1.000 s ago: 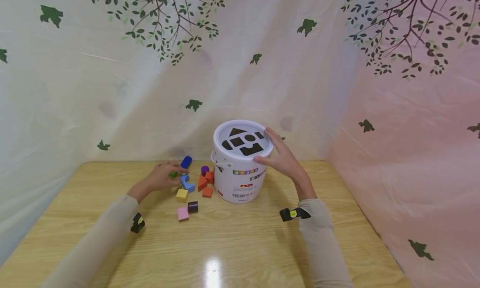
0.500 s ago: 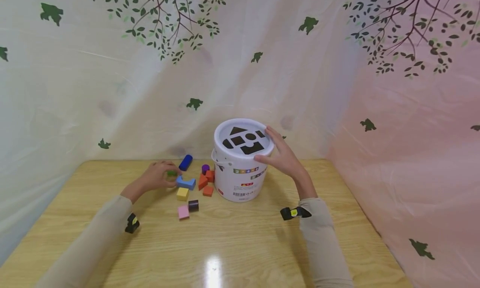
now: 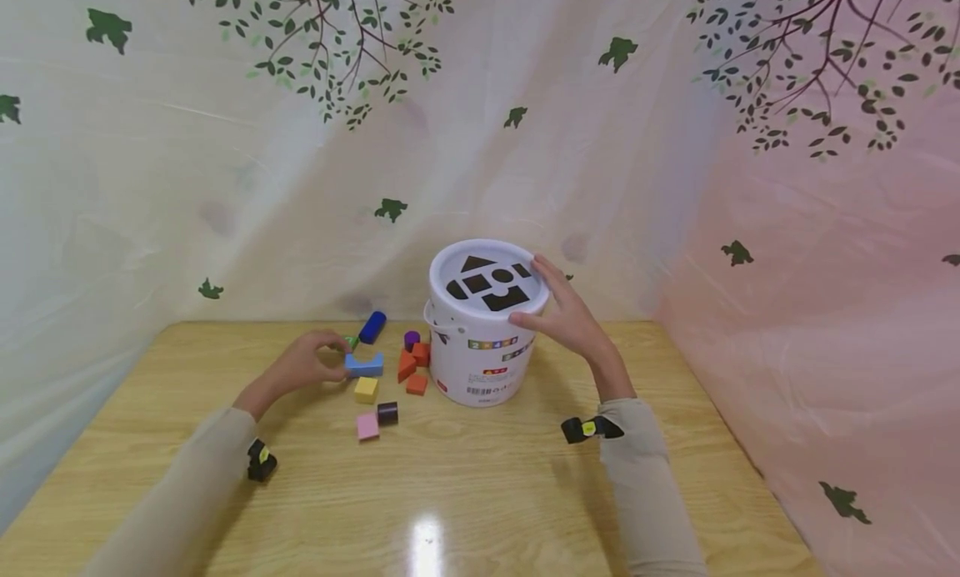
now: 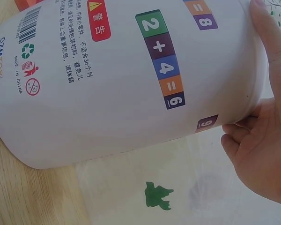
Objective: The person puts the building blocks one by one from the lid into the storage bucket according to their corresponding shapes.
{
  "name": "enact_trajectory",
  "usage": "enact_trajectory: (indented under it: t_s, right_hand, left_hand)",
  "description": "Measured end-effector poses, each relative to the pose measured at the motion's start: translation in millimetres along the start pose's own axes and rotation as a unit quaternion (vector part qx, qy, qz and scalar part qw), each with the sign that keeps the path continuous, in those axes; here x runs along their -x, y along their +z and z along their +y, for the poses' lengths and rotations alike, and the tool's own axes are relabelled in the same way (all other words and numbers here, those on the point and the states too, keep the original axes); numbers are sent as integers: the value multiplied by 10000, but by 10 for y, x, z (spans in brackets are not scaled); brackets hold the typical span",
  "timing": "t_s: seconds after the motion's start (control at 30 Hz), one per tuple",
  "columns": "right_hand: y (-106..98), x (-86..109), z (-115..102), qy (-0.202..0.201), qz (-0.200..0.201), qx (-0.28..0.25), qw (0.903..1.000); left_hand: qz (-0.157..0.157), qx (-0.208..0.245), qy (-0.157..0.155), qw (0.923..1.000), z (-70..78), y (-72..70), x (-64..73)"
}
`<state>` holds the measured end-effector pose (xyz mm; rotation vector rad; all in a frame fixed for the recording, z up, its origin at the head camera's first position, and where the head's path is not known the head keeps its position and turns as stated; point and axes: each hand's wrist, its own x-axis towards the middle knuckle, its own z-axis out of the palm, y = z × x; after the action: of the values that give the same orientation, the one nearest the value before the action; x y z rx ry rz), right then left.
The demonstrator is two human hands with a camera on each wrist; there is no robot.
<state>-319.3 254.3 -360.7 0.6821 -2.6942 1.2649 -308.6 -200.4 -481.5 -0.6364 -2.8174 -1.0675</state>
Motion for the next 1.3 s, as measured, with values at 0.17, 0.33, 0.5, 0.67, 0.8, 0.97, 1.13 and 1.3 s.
enact_trajectory:
  t_s: [0.17,0.33,0.5,0.67,0.8,0.97,1.13,1.3]
  right_hand:
    - [-17,-2,-1,-6,2,30,10000]
    - [-32,-7,-14,-8,-18,166,9999]
    - [-48,-8,-19,25,-81,317,9995]
    - [-68,-9,-23,80,-147,412,9990]
    - [-104,-18,-30,128,-242,601,9978]
    - [-163,-23,-71,173,-413,723,9964]
    - [-214,-28,-115,223,-610,834,9944]
    - [-235,-29,-150,197,-685,836,9939]
  left_hand:
    - [312,-136,173,9993,14,8,16]
    - [688,-315,363,9965,62,-9,10]
    - [1007,-390,615,9922,150,-61,-22]
    - [1354,-398,878,9861,315,-173,-61]
    - [1645,-396,1076,9797,415,-267,-111]
    - [1865,-58,1140,9758,537,-389,-185]
    - [1944,173,1106,9745,696,-530,-265]
    - [2072,267,1193,9706,869,-632,-337]
